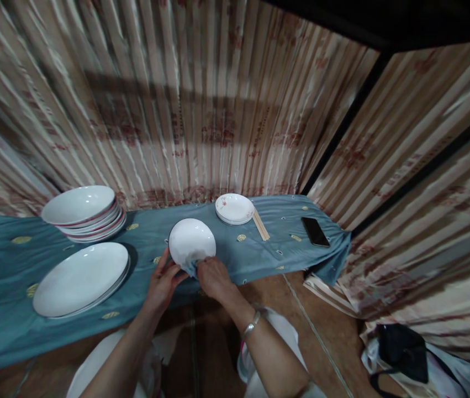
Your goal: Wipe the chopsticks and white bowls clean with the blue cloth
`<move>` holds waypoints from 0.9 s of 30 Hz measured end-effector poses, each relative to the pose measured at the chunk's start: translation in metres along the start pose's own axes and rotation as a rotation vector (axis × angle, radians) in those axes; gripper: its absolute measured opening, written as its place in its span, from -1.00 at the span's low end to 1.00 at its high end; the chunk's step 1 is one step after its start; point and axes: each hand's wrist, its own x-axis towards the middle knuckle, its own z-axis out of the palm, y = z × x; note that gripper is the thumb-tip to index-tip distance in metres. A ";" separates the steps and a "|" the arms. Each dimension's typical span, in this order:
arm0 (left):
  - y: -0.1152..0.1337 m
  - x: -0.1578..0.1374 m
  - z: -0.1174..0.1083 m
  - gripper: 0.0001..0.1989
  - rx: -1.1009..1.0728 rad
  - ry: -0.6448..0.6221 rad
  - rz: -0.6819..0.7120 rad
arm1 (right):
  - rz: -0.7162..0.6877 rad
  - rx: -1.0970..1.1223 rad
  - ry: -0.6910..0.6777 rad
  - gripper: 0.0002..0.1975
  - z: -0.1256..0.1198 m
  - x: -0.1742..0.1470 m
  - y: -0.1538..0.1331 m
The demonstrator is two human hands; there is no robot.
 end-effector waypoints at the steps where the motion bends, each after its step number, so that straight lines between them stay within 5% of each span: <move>1: 0.000 0.000 0.000 -0.08 0.001 -0.004 -0.010 | -0.025 0.050 0.004 -0.73 0.000 0.003 0.001; 8: -0.005 0.000 -0.001 -0.13 0.014 -0.019 -0.024 | -0.164 0.383 0.172 -0.63 0.014 0.025 0.001; 13: -0.007 -0.003 -0.001 -0.10 0.018 -0.039 -0.053 | -0.131 0.263 0.270 -0.49 0.021 0.049 0.004; 22: -0.003 -0.007 -0.003 -0.10 0.052 -0.033 -0.048 | 0.122 -0.046 0.082 -0.56 0.017 0.053 0.029; 27: 0.000 -0.008 0.000 -0.11 0.033 -0.022 -0.042 | 0.076 0.015 -0.006 -0.62 0.013 0.026 0.025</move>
